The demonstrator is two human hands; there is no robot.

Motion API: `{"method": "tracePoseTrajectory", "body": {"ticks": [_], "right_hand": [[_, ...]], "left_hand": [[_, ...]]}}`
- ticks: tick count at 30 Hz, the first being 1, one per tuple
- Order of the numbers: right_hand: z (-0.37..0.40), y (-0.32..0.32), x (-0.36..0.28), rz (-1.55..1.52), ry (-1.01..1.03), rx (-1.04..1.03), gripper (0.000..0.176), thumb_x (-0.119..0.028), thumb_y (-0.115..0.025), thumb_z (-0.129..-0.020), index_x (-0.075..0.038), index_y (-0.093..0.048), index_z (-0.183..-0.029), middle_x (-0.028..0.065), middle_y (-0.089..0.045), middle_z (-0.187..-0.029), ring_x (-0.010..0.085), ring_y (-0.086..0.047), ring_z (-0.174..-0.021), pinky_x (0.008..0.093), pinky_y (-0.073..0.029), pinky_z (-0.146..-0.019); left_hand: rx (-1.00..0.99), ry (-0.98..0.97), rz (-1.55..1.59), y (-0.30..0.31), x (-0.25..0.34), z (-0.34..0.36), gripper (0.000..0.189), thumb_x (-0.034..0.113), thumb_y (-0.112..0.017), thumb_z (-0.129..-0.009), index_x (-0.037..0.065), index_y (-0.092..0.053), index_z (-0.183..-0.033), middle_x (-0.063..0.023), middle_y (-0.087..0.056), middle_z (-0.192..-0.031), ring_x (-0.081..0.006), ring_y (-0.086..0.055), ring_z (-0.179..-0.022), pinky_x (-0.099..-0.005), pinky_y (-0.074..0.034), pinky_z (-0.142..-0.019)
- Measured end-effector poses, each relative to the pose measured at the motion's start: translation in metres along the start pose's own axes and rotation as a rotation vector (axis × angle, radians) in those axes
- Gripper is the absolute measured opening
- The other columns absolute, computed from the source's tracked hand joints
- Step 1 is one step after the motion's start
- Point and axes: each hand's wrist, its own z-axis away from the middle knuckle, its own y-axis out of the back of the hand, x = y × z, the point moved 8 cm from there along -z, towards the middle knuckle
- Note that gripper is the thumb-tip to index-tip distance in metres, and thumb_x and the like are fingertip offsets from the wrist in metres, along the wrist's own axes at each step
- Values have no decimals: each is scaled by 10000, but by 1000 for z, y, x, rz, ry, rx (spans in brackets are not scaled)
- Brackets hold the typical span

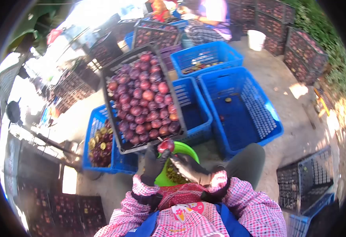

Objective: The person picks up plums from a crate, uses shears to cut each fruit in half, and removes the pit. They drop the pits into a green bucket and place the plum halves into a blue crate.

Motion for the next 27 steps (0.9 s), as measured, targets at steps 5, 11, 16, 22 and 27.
{"method": "tracePoseTrajectory", "body": {"ticks": [5,11,16,22,27], "right_hand": [[41,2,-74,767,733,333,309,-351,-665,-879,-52,-628,-951,150,-629,-713,321,-621,-624,407,-481,-595],[21,8,-80,1028,541,248,690,-445,-789,-760,-39,-511,-1243,174,-646,-826,326,-639,-695,388,-501,-637],[3,4,-49,646,592,168,567,-368,-837,-723,-35,-591,-1111,104,-668,-939,198,-645,-845,350,-512,-759],[14,2,-57,759,742,273,516,-396,-859,-636,-61,-605,-937,146,-678,-880,249,-686,-772,357,-537,-672],[31,-19,-77,1105,1029,80,594,-440,-852,-631,-70,-626,-1037,97,-674,-743,271,-668,-619,376,-541,-620]], "left_hand": [[57,129,302,17,-54,-1,394,331,-596,-956,13,-533,-1182,-97,-617,-1116,-204,-604,-1016,-342,-468,-915],[-117,513,853,-30,-63,34,521,476,-398,-1007,54,-506,-1293,-89,-618,-1158,-203,-615,-1035,-341,-489,-904],[2,64,272,-22,-42,30,519,416,-247,-1054,37,-555,-1228,-81,-614,-1152,-179,-581,-1055,-335,-454,-960],[-28,187,294,-29,-30,37,447,425,-393,-1019,37,-610,-1068,-50,-637,-933,-118,-606,-768,-273,-507,-662],[-134,702,1071,-59,-48,53,292,334,-482,-987,104,-576,-1141,-39,-636,-1020,-139,-645,-775,-271,-540,-611]]}}
